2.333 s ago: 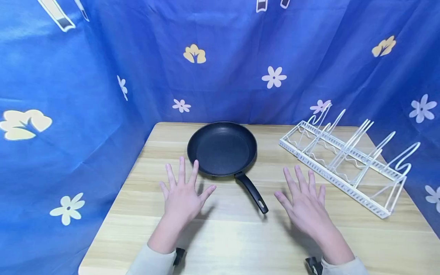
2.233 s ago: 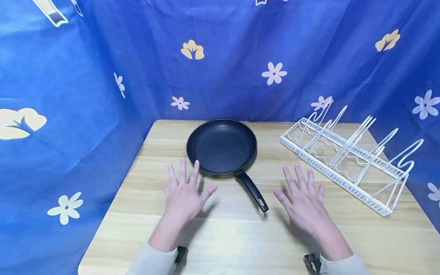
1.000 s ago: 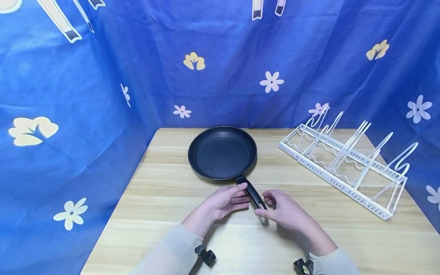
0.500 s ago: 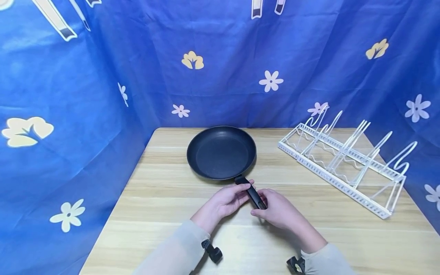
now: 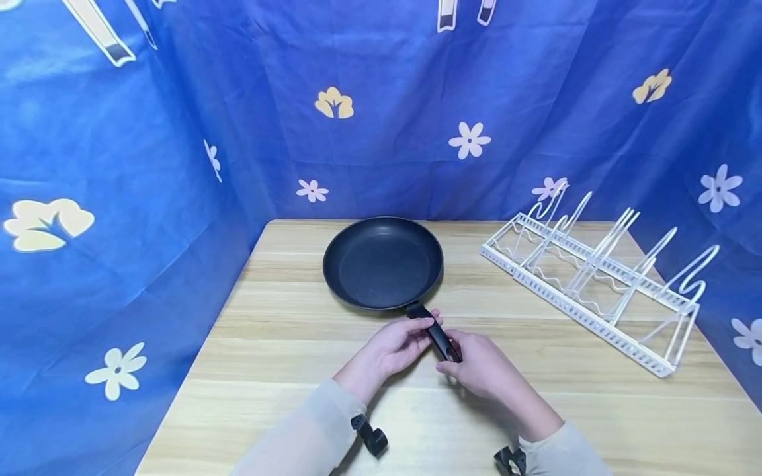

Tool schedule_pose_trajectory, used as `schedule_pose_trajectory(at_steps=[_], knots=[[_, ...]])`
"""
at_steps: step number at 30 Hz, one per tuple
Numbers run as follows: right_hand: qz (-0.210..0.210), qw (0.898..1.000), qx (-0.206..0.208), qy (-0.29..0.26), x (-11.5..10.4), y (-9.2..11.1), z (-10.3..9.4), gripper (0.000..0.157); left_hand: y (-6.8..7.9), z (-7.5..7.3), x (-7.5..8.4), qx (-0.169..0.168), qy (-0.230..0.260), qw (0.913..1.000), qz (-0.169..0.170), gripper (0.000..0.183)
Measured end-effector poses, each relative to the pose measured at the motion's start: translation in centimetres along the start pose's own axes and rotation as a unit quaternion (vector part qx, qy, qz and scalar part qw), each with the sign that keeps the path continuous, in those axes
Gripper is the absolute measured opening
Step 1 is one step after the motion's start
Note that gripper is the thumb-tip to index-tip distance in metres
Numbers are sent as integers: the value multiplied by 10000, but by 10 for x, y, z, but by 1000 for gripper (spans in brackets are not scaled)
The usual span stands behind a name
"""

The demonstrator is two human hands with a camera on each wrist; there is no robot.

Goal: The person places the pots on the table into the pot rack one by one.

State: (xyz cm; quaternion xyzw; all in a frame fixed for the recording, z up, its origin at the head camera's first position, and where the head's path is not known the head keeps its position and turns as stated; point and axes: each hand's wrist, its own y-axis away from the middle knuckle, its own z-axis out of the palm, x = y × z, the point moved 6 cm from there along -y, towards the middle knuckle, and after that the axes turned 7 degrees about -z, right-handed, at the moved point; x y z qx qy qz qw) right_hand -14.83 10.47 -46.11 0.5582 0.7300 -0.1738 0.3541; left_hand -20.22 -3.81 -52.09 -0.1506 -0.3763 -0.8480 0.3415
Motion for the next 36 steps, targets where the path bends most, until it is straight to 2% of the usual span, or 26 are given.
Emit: schedule_pose_trajectory(at_steps=[5, 13, 18, 28, 36], knots=[[132, 9996, 191, -169, 0, 2, 2, 68, -1, 0, 2, 102, -219, 9997, 36, 48], [-29, 9993, 382, -10, -1, 4, 1, 63, 1, 0, 6, 31, -593, 9982, 61, 49], [2, 9990, 424, -136, 0, 5, 2, 65, 1, 1, 8, 3, -1028, 9947, 74, 47], [-90, 9968, 771, 170, 1, 7, 6, 63, -1, 5, 10, 94, -1592, 9869, 246, 41], [41, 9925, 1055, -624, 7, 11, 12, 60, -5, 10, 10, 199, -2025, 9786, 301, 37]])
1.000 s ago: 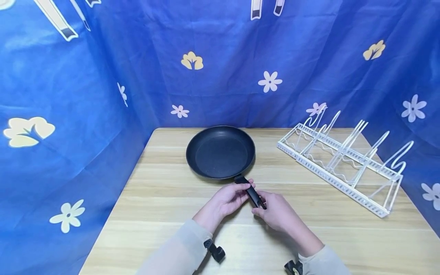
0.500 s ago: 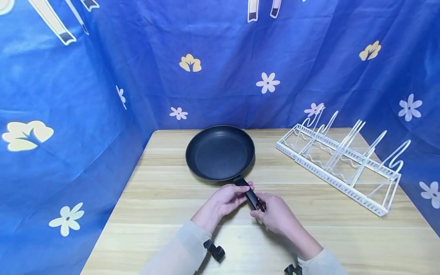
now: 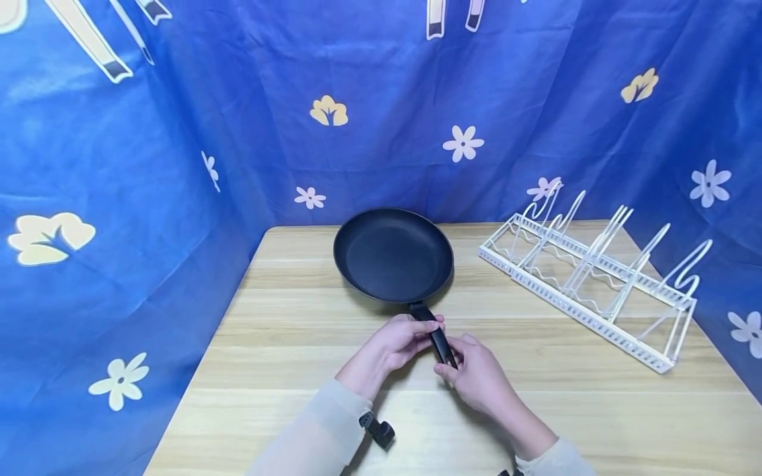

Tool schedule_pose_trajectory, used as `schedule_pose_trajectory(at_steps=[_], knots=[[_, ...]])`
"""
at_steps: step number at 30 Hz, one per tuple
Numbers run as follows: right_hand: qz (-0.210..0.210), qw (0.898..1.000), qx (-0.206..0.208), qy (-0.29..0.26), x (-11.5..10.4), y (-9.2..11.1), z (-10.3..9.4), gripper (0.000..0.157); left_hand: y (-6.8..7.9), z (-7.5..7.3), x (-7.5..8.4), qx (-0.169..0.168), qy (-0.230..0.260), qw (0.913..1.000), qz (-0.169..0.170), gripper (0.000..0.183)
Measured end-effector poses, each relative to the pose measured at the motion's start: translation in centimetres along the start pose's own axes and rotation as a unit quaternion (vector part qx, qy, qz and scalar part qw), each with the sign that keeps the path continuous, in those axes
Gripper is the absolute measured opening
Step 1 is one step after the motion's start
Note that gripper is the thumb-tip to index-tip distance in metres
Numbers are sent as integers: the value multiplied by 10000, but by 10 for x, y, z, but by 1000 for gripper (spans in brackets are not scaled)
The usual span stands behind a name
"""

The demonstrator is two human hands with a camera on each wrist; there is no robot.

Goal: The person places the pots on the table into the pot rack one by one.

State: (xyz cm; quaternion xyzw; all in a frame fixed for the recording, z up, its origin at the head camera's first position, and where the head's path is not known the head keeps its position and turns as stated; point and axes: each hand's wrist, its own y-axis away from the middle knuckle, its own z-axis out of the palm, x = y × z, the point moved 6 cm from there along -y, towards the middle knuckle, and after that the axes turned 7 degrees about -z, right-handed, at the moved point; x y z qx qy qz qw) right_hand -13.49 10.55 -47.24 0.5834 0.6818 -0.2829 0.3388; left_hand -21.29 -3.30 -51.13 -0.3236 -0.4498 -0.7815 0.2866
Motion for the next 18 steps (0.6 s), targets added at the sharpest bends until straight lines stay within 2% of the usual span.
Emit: schedule_pose_trajectory(at_steps=[9, 18], knots=[[116, 9967, 389, -701, 12, 3, -1, 56, -4, 12, 5, 27, -336, 9992, 221, 33], [165, 9915, 503, -1186, 16, 8, -5, 56, 2, 24, 14, 362, -760, 9947, 599, 32]])
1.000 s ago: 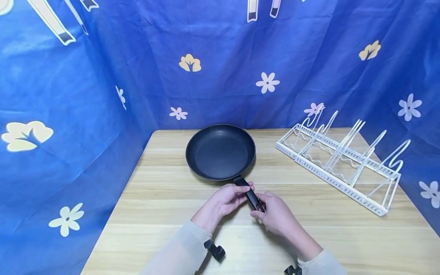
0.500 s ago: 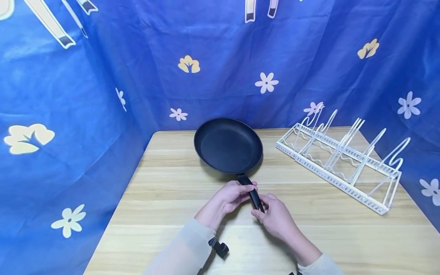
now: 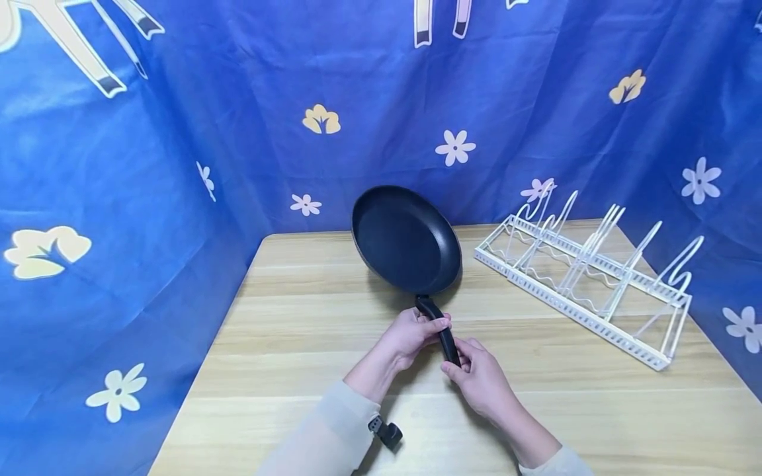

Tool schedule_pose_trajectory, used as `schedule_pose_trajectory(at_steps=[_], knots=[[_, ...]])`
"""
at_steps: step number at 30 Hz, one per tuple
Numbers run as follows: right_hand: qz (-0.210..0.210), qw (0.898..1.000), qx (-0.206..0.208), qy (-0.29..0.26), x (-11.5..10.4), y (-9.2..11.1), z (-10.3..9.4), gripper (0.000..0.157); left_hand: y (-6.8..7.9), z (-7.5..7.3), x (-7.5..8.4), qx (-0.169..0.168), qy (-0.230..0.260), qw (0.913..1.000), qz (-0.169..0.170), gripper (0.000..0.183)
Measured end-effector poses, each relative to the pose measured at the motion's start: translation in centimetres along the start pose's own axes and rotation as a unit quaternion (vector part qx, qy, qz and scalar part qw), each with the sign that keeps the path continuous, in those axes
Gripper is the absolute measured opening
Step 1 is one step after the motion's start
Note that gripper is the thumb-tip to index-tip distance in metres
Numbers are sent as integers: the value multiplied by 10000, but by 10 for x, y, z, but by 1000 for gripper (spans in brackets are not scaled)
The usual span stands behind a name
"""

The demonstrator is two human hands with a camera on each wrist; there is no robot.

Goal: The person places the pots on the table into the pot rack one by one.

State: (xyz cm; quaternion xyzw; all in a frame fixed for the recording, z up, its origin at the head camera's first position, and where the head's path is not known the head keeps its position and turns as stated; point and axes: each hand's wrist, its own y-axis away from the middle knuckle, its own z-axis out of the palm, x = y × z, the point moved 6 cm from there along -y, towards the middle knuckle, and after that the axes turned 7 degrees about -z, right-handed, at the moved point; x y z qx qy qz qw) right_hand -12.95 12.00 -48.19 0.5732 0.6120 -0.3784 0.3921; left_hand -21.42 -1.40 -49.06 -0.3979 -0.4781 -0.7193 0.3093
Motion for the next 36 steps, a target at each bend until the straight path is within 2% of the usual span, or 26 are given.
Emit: schedule_pose_trajectory(at_steps=[5, 10, 16, 23, 27, 36], knots=[[100, 9992, 120, -371, 5, 1, -2, 56, 2, 6, 4, 196, -278, 9992, 231, 31], [216, 9952, 209, -936, 11, 2, -5, 56, 3, 13, 7, 280, -438, 9980, 352, 38], [199, 9875, 206, -1553, 16, 4, -11, 56, 2, 19, 8, 258, -314, 9980, 488, 37], [72, 9863, 153, -1639, 17, 4, -18, 55, 0, 23, 8, 255, -41, 9981, 567, 38], [-65, 9851, 86, -1714, 16, 5, -21, 56, 1, 26, 11, 150, -55, 9976, 669, 40], [-457, 9755, 42, -2150, 9, 7, -28, 57, 0, 37, 25, -61, -122, 9967, 796, 40]])
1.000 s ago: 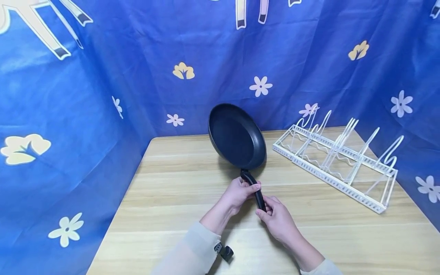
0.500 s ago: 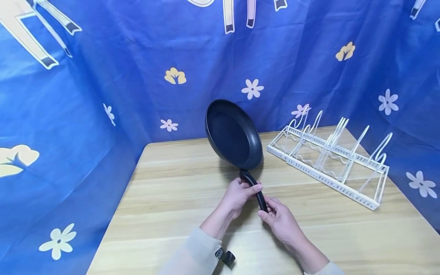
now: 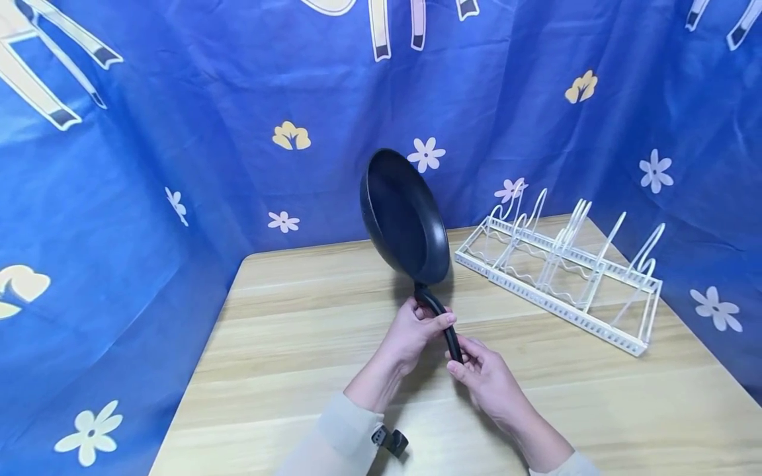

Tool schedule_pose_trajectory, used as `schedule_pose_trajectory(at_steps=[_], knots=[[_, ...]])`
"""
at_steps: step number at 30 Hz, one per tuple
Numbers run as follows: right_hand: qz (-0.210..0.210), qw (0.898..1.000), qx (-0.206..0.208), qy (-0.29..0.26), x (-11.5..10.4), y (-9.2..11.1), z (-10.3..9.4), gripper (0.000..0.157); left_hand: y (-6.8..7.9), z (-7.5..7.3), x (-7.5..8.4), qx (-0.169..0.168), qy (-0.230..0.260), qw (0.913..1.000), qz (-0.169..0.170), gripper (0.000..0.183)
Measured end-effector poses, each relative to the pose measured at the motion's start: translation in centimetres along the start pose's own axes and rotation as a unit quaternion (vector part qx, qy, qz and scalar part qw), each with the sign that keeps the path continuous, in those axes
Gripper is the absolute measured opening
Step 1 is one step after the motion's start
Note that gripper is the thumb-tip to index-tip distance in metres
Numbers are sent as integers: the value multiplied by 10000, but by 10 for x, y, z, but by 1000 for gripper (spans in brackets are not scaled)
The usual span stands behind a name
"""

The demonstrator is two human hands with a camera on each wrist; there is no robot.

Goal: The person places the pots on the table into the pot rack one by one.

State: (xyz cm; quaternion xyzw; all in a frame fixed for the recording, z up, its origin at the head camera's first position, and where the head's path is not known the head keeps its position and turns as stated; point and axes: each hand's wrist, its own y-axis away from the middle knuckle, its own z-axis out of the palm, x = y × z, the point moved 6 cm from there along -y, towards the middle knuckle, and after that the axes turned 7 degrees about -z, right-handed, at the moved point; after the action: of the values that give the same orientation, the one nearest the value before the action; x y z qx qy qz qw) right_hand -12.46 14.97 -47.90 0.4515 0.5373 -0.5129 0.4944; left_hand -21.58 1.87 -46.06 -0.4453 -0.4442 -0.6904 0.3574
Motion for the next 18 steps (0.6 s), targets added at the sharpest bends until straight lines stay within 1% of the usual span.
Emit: schedule_pose_trajectory(at_steps=[4, 8, 11, 15, 18], knots=[[-198, 9998, 77, -23, -4, 0, -5, 56, -2, 9, 6, -93, -58, 9999, 68, 43], [-316, 9995, 49, 45, -6, -2, -8, 56, -3, 14, 13, -2, -211, 9996, 168, 46], [-350, 9993, 109, 59, -8, -4, -11, 56, -4, 19, 20, 29, -389, 9988, 291, 46], [-404, 9988, 265, -18, -11, -5, -17, 55, -7, 30, 28, -113, -543, 9978, 366, 47], [-513, 9982, 302, -18, -13, -4, -20, 55, -9, 37, 32, -205, -589, 9972, 407, 47]])
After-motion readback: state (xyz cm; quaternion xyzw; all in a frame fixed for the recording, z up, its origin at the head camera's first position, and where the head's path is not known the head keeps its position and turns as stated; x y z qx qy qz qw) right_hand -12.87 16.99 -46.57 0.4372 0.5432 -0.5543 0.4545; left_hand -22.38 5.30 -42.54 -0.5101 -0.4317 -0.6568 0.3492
